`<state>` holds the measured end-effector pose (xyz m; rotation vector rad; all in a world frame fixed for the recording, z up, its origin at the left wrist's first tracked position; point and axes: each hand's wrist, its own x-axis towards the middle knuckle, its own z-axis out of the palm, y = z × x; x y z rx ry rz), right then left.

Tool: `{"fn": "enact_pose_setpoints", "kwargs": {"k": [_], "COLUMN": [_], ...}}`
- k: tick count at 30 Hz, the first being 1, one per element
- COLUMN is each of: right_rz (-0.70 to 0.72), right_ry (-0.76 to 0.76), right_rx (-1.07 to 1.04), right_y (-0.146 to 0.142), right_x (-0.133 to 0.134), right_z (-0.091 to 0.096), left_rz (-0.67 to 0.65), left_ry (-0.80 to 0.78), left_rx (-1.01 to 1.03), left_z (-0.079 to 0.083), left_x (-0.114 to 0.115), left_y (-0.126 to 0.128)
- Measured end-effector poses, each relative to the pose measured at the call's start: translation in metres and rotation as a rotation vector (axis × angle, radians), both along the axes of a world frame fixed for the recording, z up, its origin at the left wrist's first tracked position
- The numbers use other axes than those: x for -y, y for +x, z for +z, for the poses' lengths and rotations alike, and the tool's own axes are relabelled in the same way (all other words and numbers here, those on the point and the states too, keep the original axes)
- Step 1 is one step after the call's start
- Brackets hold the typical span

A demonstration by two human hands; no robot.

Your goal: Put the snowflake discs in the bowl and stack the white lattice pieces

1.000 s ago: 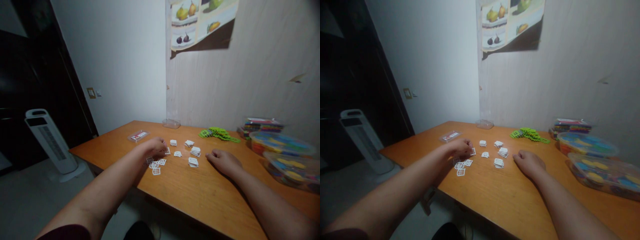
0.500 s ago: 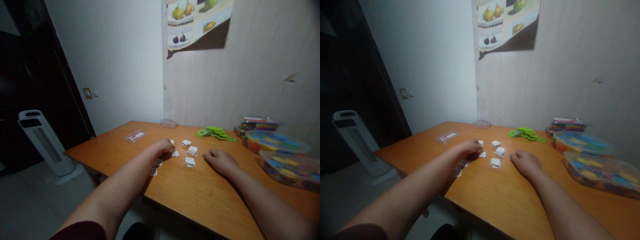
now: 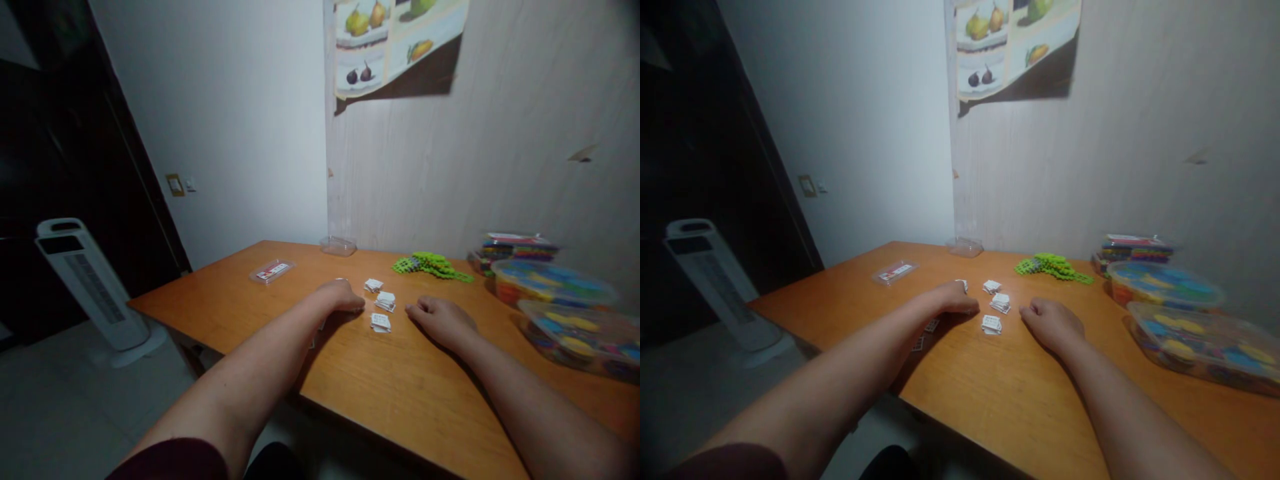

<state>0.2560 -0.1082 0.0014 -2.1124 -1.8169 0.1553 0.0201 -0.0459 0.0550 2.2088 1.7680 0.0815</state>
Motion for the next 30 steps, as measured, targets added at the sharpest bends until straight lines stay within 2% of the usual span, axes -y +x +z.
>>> {"fn": "enact_pose_setpoints", "kwargs": {"k": [8,13,18,22,25,30], "right_rz": [-0.005,0.004,0.004,0.007,0.007,0.013], "right_ry": [-0.002,0.006,-0.017,-0.018,-0.009,-0.001], "right_rx": [0.003,-0.006,-0.007,0.001,0.001,0.007], "right_y": [0.0,0.0,0.001,0.002,0.003,0.006], "right_x": [0.001,0.001,0.001,0.0,-0.001,-0.003], "right_z": [0.001,0.0,0.0,-0.001,-0.003,-0.006], "left_rz": [-0.056,-0.047,-0.093,-0.16,-0.244,-0.265], "left_ry": [-0.033,-0.015,-0.026,-0.164,-0.294,-0.251], "left_rx": [-0.048,0.045,0.113,0.158,0.171,0.137], "left_z": [0.0,0.004,0.013,0.018,0.014,0.001], "left_x": [-0.004,-0.002,0.001,0.009,0.014,0.016], "left_y": [0.002,-0.007,-0.041,-0.078,-0.097,-0.106]}}
